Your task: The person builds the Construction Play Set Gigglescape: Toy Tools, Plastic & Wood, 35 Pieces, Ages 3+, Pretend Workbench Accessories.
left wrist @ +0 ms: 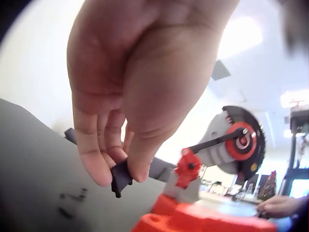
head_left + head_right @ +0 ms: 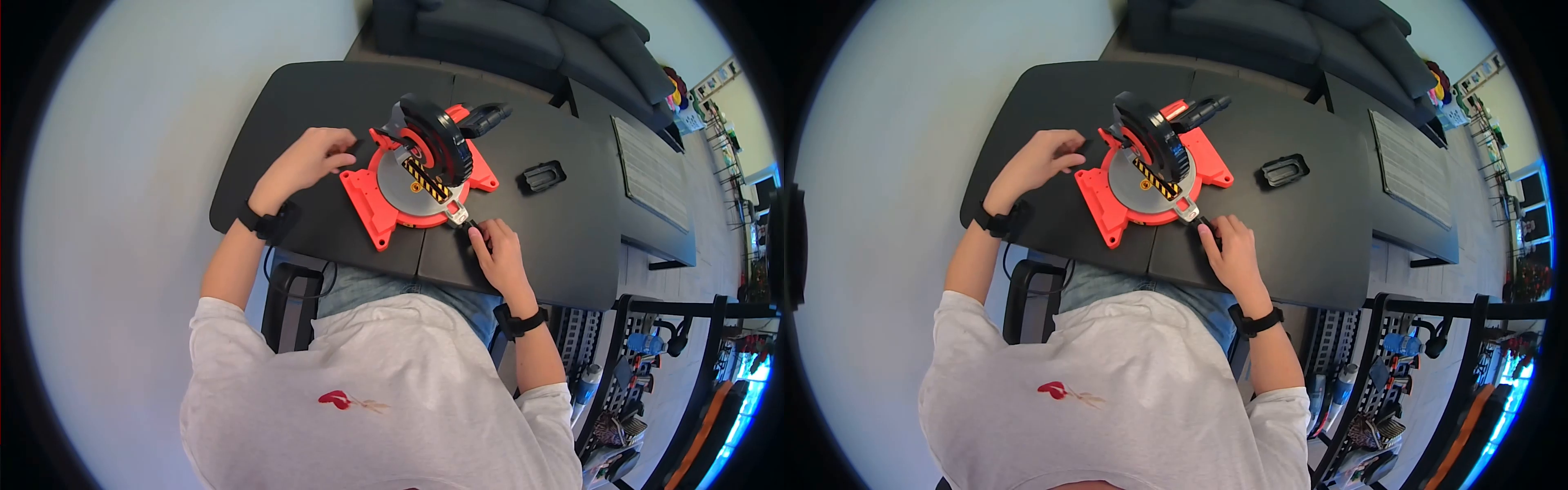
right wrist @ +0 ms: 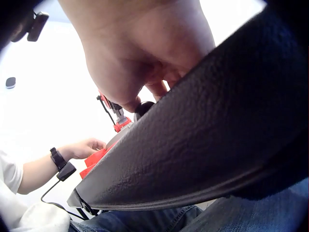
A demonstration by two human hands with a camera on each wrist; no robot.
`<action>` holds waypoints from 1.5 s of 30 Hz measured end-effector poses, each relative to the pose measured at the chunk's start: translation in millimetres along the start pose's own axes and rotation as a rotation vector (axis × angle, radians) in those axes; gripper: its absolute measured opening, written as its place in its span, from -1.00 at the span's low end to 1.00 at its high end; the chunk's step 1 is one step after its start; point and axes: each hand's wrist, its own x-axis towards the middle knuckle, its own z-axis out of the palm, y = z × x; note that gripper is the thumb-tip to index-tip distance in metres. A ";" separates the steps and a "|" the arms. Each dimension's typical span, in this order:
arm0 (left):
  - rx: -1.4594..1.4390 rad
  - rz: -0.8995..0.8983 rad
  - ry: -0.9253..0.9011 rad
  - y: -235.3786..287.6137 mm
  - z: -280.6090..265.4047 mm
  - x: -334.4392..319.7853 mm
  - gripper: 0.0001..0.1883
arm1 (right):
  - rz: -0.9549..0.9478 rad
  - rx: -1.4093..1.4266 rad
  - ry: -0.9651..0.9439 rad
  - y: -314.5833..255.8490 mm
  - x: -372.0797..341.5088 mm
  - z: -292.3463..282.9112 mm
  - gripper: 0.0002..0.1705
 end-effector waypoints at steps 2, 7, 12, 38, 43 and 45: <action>0.316 0.263 0.009 -2.6 10.1 3.9 -0.70 | 0.000 -0.003 -0.005 -1.5 0.2 -0.7 -0.70; 0.354 0.226 -0.038 -3.1 25.7 7.3 -0.76 | -0.009 0.002 0.013 1.1 -1.9 -0.9 -0.70; 0.467 0.230 0.040 1.3 28.0 4.0 -0.79 | -0.003 -0.006 -0.020 0.2 -0.4 -2.5 -0.69; 0.340 0.000 0.128 -59.5 -8.1 10.7 -0.77 | -0.003 -0.004 -0.002 0.9 -2.5 -1.6 -0.69; 0.590 -0.037 0.187 -67.1 1.5 1.6 -0.73 | 0.012 -0.013 -0.024 -1.2 0.7 -3.5 -0.69; 0.641 0.010 0.237 -82.4 10.8 2.7 -0.73 | -0.003 -0.010 -0.011 0.5 -1.4 -2.3 -0.69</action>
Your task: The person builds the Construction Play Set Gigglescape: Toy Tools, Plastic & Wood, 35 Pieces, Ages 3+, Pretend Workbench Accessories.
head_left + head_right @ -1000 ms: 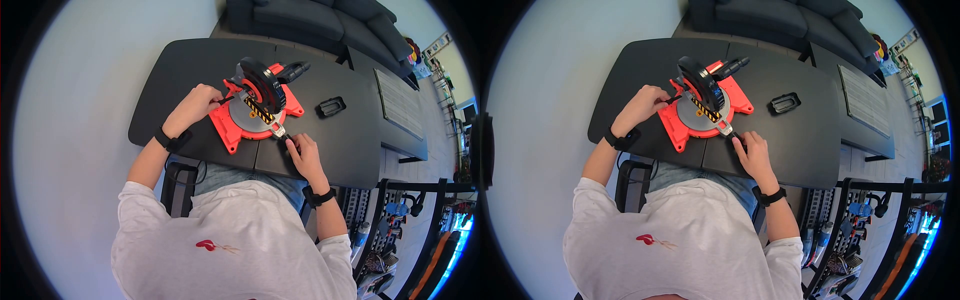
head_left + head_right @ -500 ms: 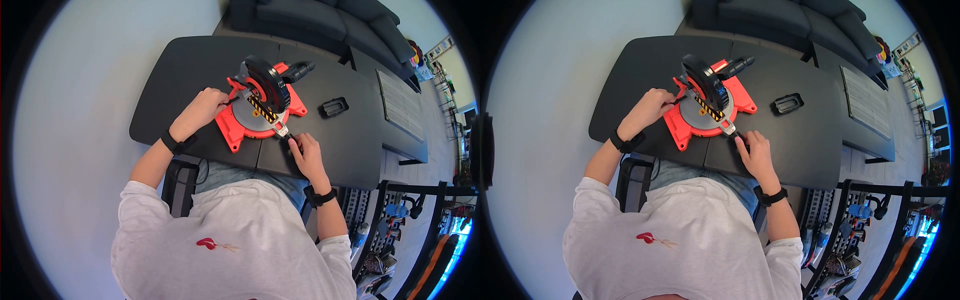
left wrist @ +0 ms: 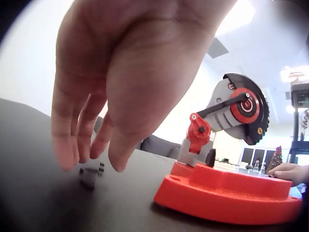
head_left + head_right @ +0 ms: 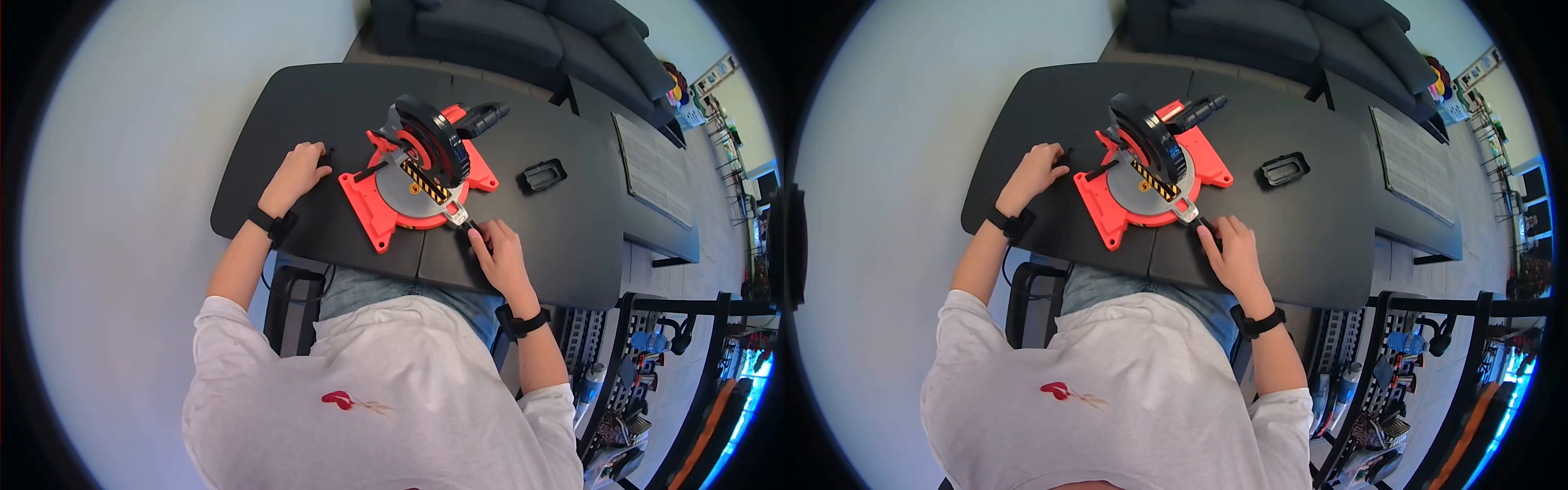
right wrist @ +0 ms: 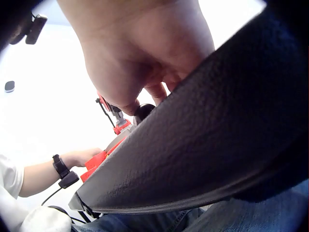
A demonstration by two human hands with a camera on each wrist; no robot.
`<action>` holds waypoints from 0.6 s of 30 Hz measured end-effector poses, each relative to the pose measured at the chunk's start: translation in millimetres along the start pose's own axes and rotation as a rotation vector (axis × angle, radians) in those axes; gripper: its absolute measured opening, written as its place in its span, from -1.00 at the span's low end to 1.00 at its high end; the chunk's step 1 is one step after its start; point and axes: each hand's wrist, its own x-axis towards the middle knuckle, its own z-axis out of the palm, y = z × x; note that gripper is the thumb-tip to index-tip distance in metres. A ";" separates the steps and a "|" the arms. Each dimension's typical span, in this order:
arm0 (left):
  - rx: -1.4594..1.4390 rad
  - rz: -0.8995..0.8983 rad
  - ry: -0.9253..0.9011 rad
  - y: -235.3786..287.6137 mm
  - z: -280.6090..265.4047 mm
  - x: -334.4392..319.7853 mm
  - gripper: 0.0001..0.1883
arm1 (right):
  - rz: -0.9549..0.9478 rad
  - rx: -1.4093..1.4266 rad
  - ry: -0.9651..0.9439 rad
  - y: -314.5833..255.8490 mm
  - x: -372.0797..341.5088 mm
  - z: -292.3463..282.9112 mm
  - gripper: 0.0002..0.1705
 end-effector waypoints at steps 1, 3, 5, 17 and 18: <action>-0.010 0.007 0.013 -1.0 4.2 0.0 -0.74 | 0.006 0.001 -0.002 -0.5 -0.4 -0.1 -0.69; -0.029 0.017 0.044 -4.0 9.2 2.2 -0.77 | 0.013 0.003 -0.006 -2.5 0.4 -1.0 -0.69; 0.049 -0.006 0.006 -7.7 13.5 6.4 -0.77 | 0.012 -0.003 -0.012 -2.5 0.8 -1.3 -0.69; -0.423 0.150 -0.085 75.7 -50.7 -34.0 -0.74 | 0.023 0.048 -0.024 1.6 0.2 -2.5 -0.69; -0.482 0.242 -0.099 84.4 -53.7 -40.8 -0.74 | 0.027 0.061 -0.035 1.2 1.2 -2.9 -0.69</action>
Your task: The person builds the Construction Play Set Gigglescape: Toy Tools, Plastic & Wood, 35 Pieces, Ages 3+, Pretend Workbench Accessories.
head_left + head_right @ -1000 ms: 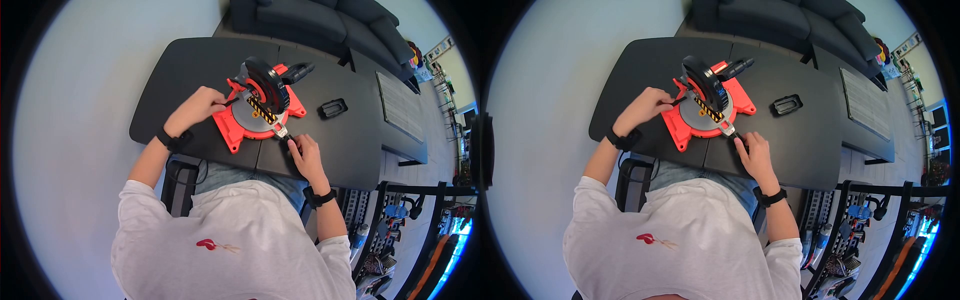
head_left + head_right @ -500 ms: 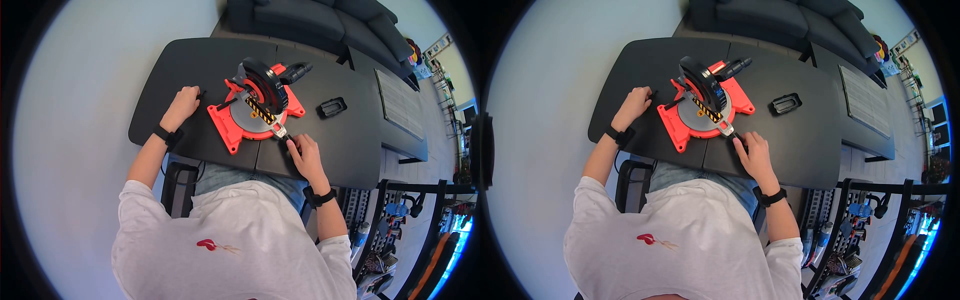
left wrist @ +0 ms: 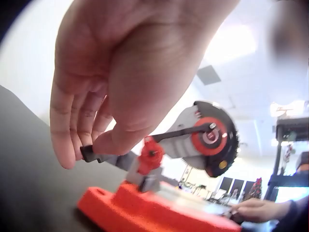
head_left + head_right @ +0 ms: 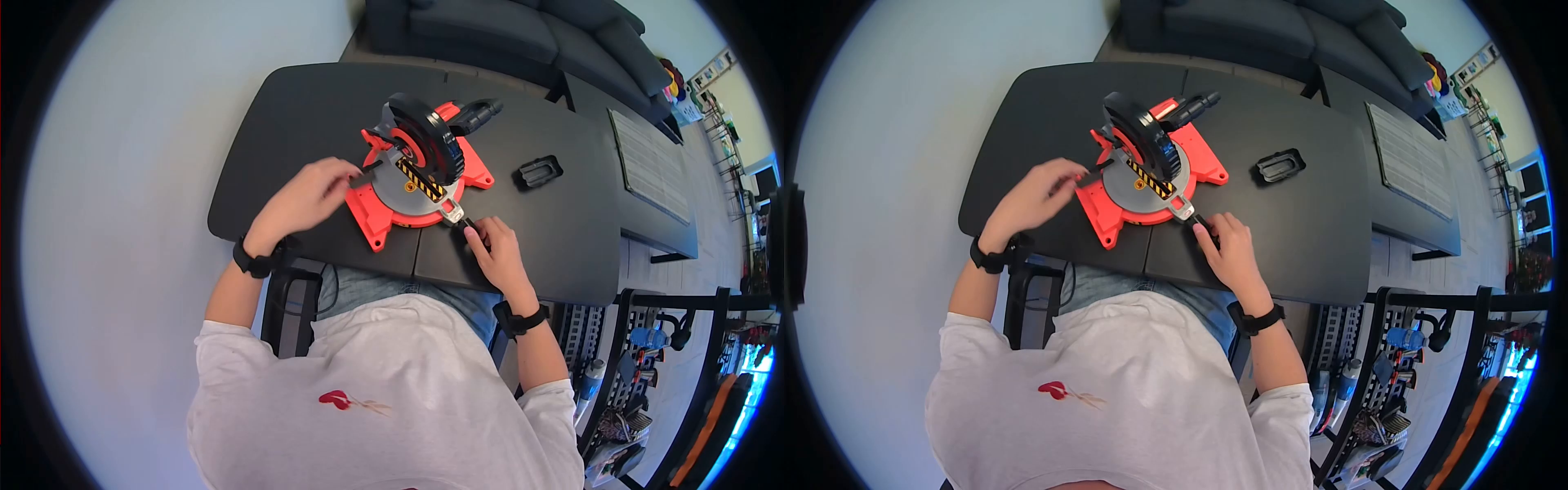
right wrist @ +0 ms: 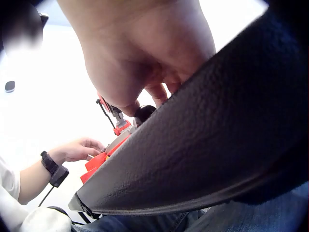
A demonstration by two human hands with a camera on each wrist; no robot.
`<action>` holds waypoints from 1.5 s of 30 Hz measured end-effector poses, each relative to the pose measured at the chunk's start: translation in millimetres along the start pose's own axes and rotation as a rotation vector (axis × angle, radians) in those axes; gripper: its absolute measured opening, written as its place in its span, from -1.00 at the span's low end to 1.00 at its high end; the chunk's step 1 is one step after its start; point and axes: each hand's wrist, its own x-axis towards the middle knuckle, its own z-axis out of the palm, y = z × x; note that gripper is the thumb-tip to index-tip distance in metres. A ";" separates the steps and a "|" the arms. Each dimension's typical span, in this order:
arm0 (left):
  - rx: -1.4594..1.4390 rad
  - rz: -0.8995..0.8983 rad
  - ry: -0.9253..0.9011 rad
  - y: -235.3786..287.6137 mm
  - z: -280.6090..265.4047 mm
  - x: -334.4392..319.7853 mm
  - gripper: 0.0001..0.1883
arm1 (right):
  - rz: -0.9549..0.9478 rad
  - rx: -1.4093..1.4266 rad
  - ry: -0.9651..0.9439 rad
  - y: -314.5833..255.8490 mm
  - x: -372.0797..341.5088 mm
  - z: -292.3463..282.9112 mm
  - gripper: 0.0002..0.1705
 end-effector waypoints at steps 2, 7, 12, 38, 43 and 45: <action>-0.110 0.017 -0.214 17.2 5.2 -4.3 -0.73 | 0.009 0.038 0.010 -8.3 -0.3 -4.6 -0.71; -0.489 -0.072 -0.461 58.5 34.9 1.4 -0.74 | -0.248 -0.079 0.217 -42.2 -9.4 -21.5 -0.64; -0.705 -0.161 -0.451 74.8 64.6 17.4 -0.74 | -0.432 -0.033 0.301 -74.1 -22.9 -28.0 -0.52; 0.496 0.005 -0.031 21.4 57.0 1.3 -0.42 | -0.404 -0.029 -0.066 -6.0 142.3 -61.5 -0.80; 0.381 -0.017 -0.079 17.9 58.4 4.4 -0.34 | -0.459 -0.040 -0.074 6.5 180.6 -37.6 -0.79; 0.379 -0.010 -0.093 17.7 57.4 6.4 -0.33 | -0.469 -0.051 -0.060 15.1 190.1 -29.8 -0.80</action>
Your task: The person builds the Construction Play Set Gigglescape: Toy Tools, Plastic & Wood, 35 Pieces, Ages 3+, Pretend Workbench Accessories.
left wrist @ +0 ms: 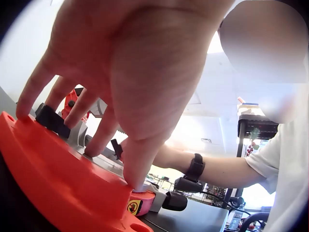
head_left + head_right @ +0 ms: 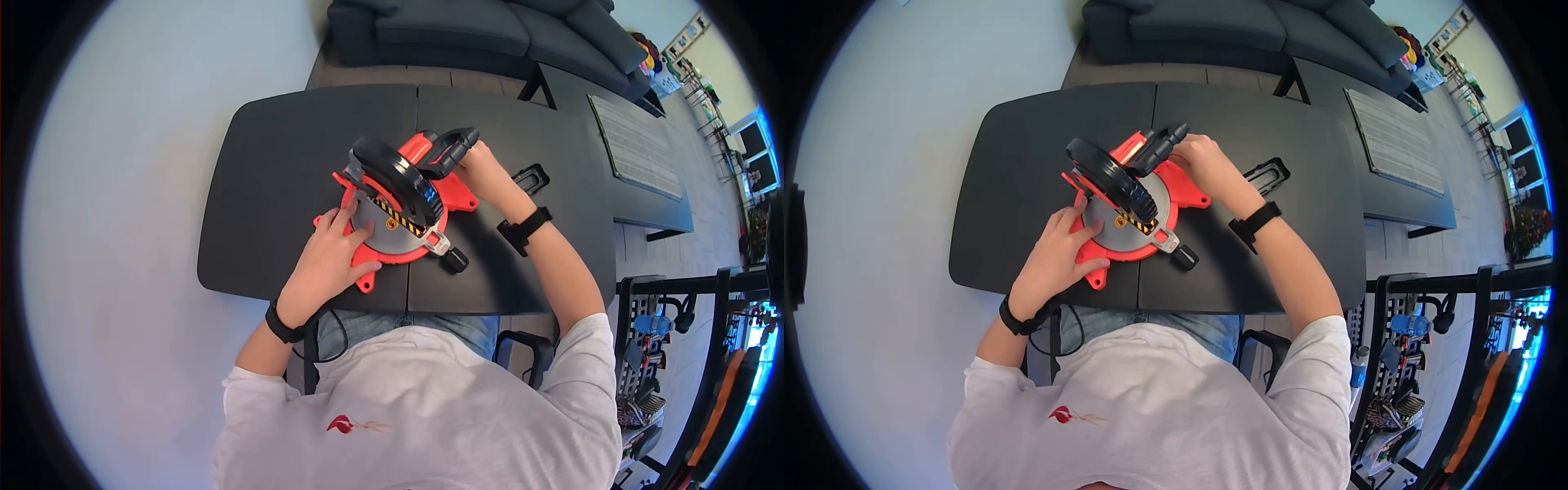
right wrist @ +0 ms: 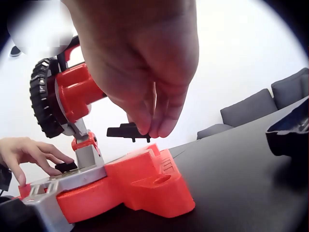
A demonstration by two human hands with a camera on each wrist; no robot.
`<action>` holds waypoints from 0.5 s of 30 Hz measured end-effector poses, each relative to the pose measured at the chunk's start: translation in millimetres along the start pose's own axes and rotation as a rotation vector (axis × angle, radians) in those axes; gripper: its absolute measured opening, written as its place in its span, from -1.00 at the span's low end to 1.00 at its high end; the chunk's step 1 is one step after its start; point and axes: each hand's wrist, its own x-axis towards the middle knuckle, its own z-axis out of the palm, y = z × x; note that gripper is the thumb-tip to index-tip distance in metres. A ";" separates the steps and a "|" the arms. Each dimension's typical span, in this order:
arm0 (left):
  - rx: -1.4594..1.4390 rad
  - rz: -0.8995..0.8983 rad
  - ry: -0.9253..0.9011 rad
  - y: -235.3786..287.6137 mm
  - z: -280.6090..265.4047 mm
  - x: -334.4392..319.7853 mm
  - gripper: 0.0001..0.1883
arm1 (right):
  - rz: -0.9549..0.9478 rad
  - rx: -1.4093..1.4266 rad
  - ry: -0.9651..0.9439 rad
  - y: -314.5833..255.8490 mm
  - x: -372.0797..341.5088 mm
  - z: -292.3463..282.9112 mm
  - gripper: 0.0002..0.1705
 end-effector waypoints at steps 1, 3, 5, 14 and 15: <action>0.003 0.003 -0.005 0.1 -0.4 0.8 -0.32 | 0.040 0.000 -0.012 2.7 2.6 2.3 -0.81; 0.009 0.007 -0.001 1.4 -0.5 1.8 -0.32 | 0.118 0.002 -0.040 6.2 7.4 6.7 -0.83; 0.017 0.005 0.012 3.5 -0.6 0.5 -0.33 | 0.080 0.085 -0.017 4.0 10.5 5.5 -0.83; -0.005 -0.011 -0.003 2.7 0.1 1.1 -0.33 | 0.112 0.201 -0.010 2.3 14.0 14.3 -0.74; 0.000 -0.013 -0.004 2.5 0.1 1.2 -0.33 | 0.099 0.194 -0.021 4.3 15.1 16.1 -0.73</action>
